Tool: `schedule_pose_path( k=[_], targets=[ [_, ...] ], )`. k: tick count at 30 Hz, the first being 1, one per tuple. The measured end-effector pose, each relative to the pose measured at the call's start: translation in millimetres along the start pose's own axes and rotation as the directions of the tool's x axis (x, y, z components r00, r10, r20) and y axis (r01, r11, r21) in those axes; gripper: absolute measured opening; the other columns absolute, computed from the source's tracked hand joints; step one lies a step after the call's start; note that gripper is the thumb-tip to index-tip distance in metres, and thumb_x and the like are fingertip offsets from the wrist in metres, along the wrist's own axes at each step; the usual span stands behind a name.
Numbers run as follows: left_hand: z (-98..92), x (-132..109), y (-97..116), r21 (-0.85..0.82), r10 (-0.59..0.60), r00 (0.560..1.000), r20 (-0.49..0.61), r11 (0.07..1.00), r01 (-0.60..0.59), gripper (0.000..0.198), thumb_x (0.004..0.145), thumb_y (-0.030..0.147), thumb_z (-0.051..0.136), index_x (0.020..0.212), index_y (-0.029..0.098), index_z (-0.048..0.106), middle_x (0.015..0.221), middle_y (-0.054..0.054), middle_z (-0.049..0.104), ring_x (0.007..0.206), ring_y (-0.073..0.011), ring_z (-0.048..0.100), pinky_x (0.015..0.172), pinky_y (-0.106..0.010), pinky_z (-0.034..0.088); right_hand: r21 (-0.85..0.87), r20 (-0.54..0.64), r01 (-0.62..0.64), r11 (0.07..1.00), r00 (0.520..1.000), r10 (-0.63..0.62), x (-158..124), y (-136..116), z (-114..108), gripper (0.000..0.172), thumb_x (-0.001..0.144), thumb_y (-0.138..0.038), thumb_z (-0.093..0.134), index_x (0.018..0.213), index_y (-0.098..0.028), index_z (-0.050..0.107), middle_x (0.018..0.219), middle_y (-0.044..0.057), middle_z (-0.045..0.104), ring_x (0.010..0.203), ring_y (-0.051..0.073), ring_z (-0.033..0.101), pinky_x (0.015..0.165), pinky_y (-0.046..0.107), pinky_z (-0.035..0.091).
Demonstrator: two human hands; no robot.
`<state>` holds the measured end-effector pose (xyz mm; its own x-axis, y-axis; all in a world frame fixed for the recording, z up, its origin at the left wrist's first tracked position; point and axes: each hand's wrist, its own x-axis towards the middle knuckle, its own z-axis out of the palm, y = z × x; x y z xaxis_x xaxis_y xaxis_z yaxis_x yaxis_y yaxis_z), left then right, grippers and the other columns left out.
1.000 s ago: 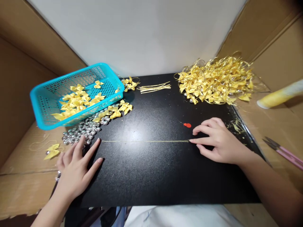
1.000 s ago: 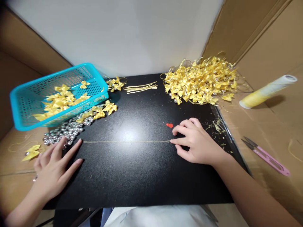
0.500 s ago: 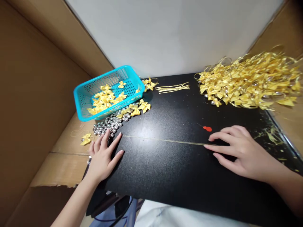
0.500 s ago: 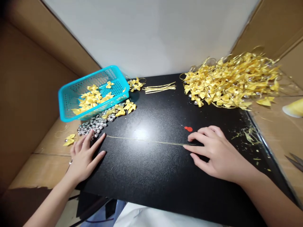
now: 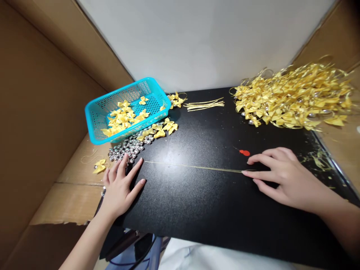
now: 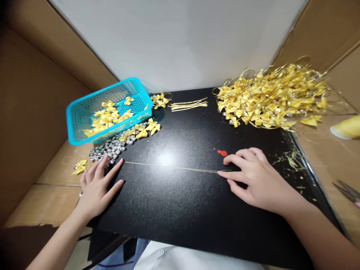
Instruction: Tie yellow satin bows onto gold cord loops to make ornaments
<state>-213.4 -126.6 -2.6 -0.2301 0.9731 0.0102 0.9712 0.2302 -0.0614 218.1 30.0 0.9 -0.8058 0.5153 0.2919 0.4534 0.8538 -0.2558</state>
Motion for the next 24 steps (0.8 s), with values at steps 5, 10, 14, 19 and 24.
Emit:
schedule_pose_path(
  k=[5,10,14,19,24],
  targets=[
    [0.5,1,-2,0.008,0.011,1.000,0.007,1.000,-0.011,0.056,0.095,0.046,0.035,0.143,0.023,0.049,0.161,-0.014,0.020,0.145,-0.0384,0.021,0.115,-0.059,0.014,0.015,0.004,-0.022,1.000,1.000,0.022,3,-4,-4,0.024,0.087,-0.020,0.058,0.098,-0.031,0.077,0.104,0.006,0.069,0.095,0.025,0.055,0.086,0.046,0.036],
    [2.5,1,-4,0.025,0.014,1.000,0.010,1.000,-0.014,0.055,0.097,0.046,0.029,0.147,0.029,0.042,0.163,-0.010,0.015,0.146,-0.0363,0.017,0.115,-0.061,0.013,0.068,-0.097,-0.054,0.996,0.993,0.061,6,-3,-11,0.017,0.083,-0.019,0.061,0.081,-0.026,0.077,0.095,0.005,0.070,0.089,0.022,0.055,0.084,0.043,0.037],
    [5.2,0,-8,-0.007,0.039,0.999,-0.013,0.999,-0.039,0.057,0.096,0.045,0.030,0.152,0.043,0.020,0.165,-0.002,0.006,0.148,-0.0363,0.013,0.115,-0.063,0.011,0.049,-0.188,-0.136,0.990,0.972,0.143,7,-5,-13,0.015,0.080,-0.018,0.062,0.081,-0.023,0.076,0.091,0.005,0.070,0.086,0.021,0.054,0.084,0.043,0.037],
    [5.9,1,-8,-0.030,0.103,0.993,-0.050,0.994,-0.105,0.060,0.097,0.042,0.030,0.151,0.050,0.005,0.166,0.001,-0.002,0.148,-0.0400,0.012,0.113,-0.067,0.013,0.057,-0.003,-0.063,0.996,0.998,0.063,7,-11,-8,0.024,0.084,-0.022,0.062,0.101,-0.030,0.077,0.104,0.005,0.069,0.094,0.022,0.052,0.089,0.045,0.032],
    [8.5,4,-16,-0.054,0.079,0.997,-0.023,0.995,-0.080,0.066,0.092,0.043,0.037,0.145,0.060,0.000,0.164,0.013,-0.011,0.147,-0.0423,0.014,0.113,-0.067,0.012,0.001,0.065,-0.074,0.997,0.995,0.074,7,-11,-7,0.020,0.086,-0.026,0.062,0.098,-0.031,0.078,0.103,0.005,0.068,0.093,0.021,0.049,0.089,0.044,0.028]
  ],
)
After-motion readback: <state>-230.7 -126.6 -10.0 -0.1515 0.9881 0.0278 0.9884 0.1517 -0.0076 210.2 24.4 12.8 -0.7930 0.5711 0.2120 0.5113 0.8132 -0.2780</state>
